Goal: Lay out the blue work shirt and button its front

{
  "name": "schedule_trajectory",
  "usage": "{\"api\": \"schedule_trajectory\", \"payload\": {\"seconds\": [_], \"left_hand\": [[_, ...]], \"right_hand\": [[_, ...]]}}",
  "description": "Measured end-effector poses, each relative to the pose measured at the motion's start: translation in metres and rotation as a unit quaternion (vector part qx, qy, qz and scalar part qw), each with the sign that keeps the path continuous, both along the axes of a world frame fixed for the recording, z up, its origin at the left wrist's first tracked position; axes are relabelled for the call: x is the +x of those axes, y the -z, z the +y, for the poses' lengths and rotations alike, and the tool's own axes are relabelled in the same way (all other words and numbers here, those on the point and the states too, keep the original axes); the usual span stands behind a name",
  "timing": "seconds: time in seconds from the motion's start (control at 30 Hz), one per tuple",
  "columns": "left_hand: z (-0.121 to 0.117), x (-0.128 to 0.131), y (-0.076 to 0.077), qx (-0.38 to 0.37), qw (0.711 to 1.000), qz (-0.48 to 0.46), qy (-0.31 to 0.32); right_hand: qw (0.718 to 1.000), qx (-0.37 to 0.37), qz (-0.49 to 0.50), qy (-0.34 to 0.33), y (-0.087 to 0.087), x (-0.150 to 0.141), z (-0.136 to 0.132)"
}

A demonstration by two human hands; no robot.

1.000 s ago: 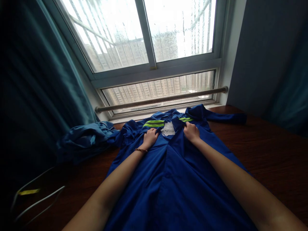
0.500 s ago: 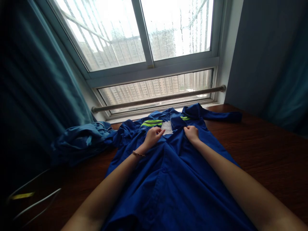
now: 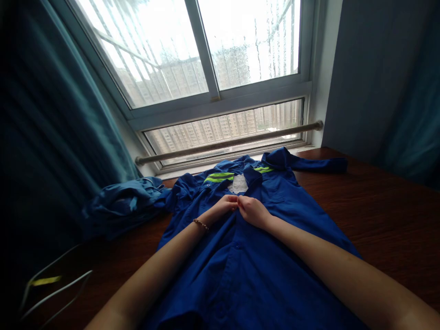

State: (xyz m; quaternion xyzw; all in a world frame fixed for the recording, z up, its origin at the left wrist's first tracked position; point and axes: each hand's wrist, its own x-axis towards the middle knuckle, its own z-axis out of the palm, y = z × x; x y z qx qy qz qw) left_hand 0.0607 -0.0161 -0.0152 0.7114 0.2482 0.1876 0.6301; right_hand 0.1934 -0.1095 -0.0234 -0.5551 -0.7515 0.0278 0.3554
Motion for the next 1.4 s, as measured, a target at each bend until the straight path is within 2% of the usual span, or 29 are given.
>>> {"api": "schedule_trajectory", "payload": {"seconds": [0.13, 0.27, 0.4, 0.57, 0.7, 0.83, 1.17, 1.4], "left_hand": [[-0.002, -0.009, 0.006, -0.013, 1.000, -0.021, -0.004], [-0.005, -0.016, 0.008, -0.020, 0.999, -0.027, -0.033], [-0.006, -0.018, 0.011, 0.006, 0.998, -0.027, -0.048], [-0.012, -0.018, 0.014, 0.106, 0.991, -0.033, -0.077], [-0.019, -0.018, 0.014, 0.239, 0.964, -0.023, -0.115], [-0.022, -0.017, 0.012, 0.321, 0.937, 0.008, -0.141], [-0.031, -0.017, 0.008, 0.427, 0.886, 0.046, -0.176], [-0.034, -0.017, 0.007, 0.448, 0.875, 0.046, -0.175]], "right_hand": [[0.999, 0.012, -0.041, -0.034, 0.000, 0.000, -0.002], [0.997, 0.020, -0.078, -0.018, 0.000, -0.004, -0.006], [0.995, 0.040, -0.093, -0.003, 0.001, -0.007, -0.007], [0.989, 0.066, -0.130, 0.026, 0.001, -0.009, -0.007], [0.983, 0.076, -0.161, 0.039, 0.001, -0.010, -0.006], [0.982, 0.077, -0.164, 0.045, 0.001, -0.009, -0.006], [0.993, 0.046, -0.104, 0.032, -0.002, -0.008, -0.007], [0.999, 0.031, -0.037, 0.018, 0.000, -0.007, -0.002]]}}
